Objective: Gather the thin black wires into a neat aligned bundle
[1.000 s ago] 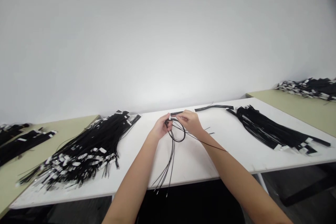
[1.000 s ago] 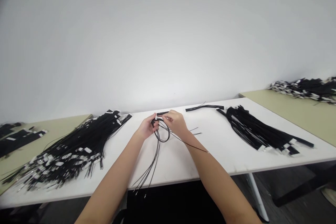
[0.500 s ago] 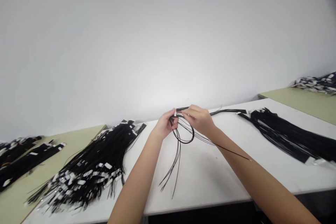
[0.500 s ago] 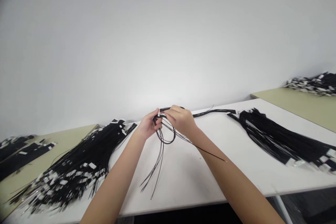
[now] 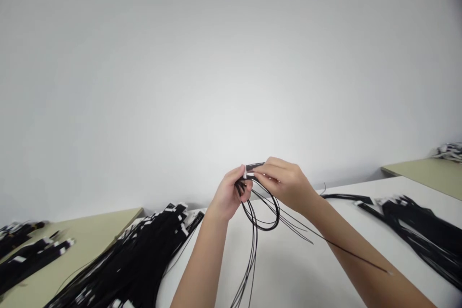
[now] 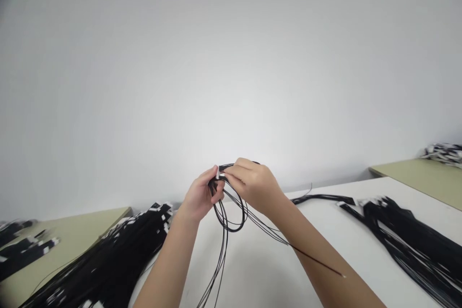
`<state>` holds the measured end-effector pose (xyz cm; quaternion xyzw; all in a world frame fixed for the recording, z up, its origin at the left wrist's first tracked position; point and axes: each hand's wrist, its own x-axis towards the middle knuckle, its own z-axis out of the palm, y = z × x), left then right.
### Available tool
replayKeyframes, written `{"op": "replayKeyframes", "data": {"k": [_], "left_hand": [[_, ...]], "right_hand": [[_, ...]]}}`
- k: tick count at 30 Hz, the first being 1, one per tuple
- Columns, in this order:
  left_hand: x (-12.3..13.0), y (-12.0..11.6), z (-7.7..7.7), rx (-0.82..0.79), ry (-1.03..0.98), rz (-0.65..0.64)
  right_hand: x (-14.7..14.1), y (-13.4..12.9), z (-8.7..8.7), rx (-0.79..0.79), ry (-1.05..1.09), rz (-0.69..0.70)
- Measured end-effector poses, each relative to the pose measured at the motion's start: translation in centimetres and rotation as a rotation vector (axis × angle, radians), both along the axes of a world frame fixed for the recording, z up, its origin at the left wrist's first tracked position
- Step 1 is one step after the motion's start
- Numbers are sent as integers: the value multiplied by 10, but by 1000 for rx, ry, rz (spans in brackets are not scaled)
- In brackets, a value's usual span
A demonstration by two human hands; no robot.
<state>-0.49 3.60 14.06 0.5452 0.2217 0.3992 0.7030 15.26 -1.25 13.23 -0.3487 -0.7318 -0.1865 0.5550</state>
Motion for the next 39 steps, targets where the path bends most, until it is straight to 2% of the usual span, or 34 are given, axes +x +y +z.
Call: {"op": "replayKeyframes", "data": {"k": [3, 6, 8, 9, 13, 16, 20, 26, 31, 36, 39], "left_hand": [[-2, 14, 7, 63, -24, 67], [-6, 29, 15, 27, -77, 169], [-10, 40, 20, -1, -106, 211], [-12, 45, 22, -7, -123, 226], [-17, 62, 27, 4, -189, 272], [-13, 70, 24, -8, -202, 301], [-4, 74, 19, -86, -160, 282], [-2, 74, 14, -109, -108, 289], [1, 72, 8, -92, -110, 261], [8, 69, 5, -95, -122, 186], [9, 69, 5, -102, -151, 186]], "right_hand": [[3, 7, 13, 32, 40, 29], [8, 11, 24, 120, 145, 34], [13, 12, 28, 93, 202, 52], [15, 13, 28, 24, 210, 79], [22, 19, 22, -550, 101, 196], [26, 31, 12, -732, 2, 238], [28, 49, -2, -736, 96, 301], [20, 51, -11, -782, 232, 93], [10, 57, -16, -753, 262, 80], [2, 60, -19, -605, 237, 68], [7, 56, -15, -487, 380, -2]]}}
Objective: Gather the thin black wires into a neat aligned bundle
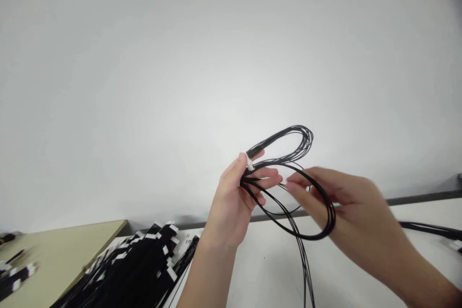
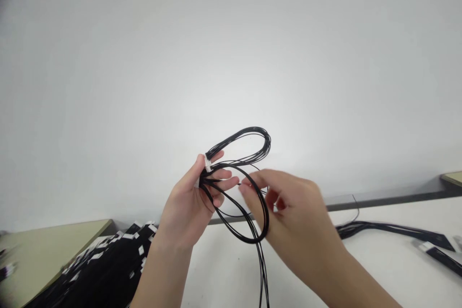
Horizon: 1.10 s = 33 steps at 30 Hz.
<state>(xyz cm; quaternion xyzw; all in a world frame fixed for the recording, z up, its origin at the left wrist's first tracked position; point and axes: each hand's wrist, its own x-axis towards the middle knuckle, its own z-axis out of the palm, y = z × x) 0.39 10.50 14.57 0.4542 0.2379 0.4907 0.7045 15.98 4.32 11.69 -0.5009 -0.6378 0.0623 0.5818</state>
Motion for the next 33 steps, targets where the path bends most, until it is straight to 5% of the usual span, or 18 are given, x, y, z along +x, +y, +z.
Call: {"op": "replayKeyframes", "data": {"k": [4, 9, 12, 20, 27, 33], "left_hand": [[-2, 1, 1, -15, -33, 47], [-2, 3, 1, -23, -29, 62], [0, 3, -1, 10, -17, 32], [10, -2, -7, 112, 18, 11], [17, -5, -10, 99, 18, -38], [21, -10, -9, 71, 21, -71]], "right_hand": [[17, 0, 3, -30, 217, -24], [19, 9, 4, -405, 557, 495], [7, 9, 3, -539, 639, 590], [-7, 5, -4, -551, 274, 309], [-6, 17, -15, 68, -131, -10], [-8, 8, -10, -18, -140, -45]]}}
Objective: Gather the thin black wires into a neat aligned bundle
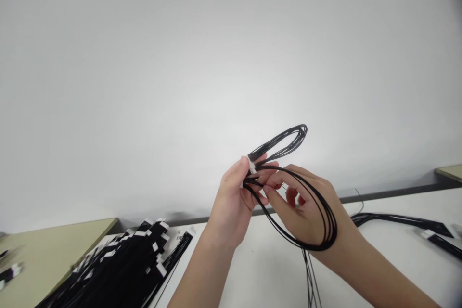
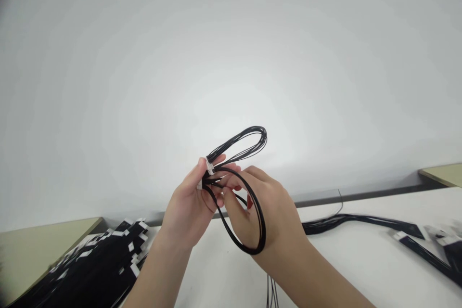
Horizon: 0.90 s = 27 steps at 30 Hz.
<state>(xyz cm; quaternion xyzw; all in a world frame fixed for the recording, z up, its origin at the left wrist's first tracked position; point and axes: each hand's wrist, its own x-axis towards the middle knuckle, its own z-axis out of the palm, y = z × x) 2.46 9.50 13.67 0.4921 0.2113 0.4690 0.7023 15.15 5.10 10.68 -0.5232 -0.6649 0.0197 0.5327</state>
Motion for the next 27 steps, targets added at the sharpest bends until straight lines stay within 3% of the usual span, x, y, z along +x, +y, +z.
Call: {"op": "replayKeyframes", "data": {"k": [12, 22, 27], "left_hand": [[3, -4, -3, -36, -7, -16], [4, -8, -6, -44, -34, -57], [5, -10, -7, -43, -44, -83]], "right_hand": [[1, 1, 2, -23, 17, 18], [-1, 4, 3, -196, 299, 150], [-4, 3, 2, -230, 272, 108]]}}
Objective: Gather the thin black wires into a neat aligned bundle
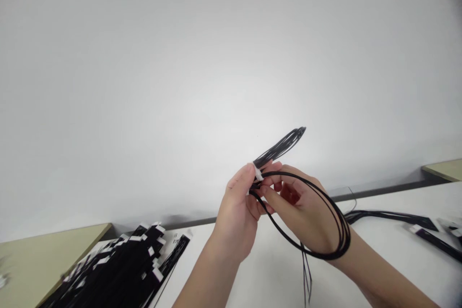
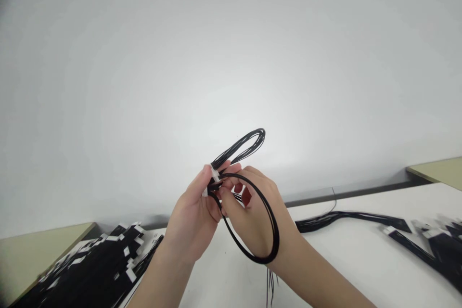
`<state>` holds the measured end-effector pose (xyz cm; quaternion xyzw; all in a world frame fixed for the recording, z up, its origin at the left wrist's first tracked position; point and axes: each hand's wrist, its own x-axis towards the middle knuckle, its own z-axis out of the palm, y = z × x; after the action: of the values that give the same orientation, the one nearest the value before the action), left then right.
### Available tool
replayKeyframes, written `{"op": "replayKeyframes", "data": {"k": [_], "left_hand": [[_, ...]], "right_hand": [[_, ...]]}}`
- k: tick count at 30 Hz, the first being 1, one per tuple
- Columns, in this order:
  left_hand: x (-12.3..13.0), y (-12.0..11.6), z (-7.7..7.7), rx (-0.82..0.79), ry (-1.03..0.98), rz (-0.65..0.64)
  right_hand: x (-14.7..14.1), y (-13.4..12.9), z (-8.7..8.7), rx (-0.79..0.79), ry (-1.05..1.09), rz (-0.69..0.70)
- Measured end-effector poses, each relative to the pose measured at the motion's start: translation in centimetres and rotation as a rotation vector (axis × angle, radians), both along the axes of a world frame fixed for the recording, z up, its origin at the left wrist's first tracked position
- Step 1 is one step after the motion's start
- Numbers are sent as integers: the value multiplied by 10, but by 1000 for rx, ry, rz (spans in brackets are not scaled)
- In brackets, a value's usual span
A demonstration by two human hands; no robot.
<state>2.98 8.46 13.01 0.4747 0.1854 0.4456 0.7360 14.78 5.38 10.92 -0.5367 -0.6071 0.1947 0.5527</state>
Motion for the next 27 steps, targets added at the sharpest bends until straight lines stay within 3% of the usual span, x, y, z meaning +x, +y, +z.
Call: {"op": "replayKeyframes", "data": {"k": [7, 10, 15, 18, 23, 27], "left_hand": [[3, -4, -1, -7, 1, 46], [3, -5, -2, -11, 10, 63], [3, -7, -2, 34, 41, 37], [2, -7, -1, 66, 59, 20], [0, -6, 0, 106, 97, 0], [-2, -4, 2, 83, 93, 9]], "right_hand": [[-5, -4, 7, -15, -94, -96], [-2, -5, 11, -109, -7, -13], [11, -5, 13, -256, 251, 282], [14, -6, 15, -278, 353, 390], [12, -9, 19, -275, 325, 435], [13, -10, 22, -230, 173, 398]]}}
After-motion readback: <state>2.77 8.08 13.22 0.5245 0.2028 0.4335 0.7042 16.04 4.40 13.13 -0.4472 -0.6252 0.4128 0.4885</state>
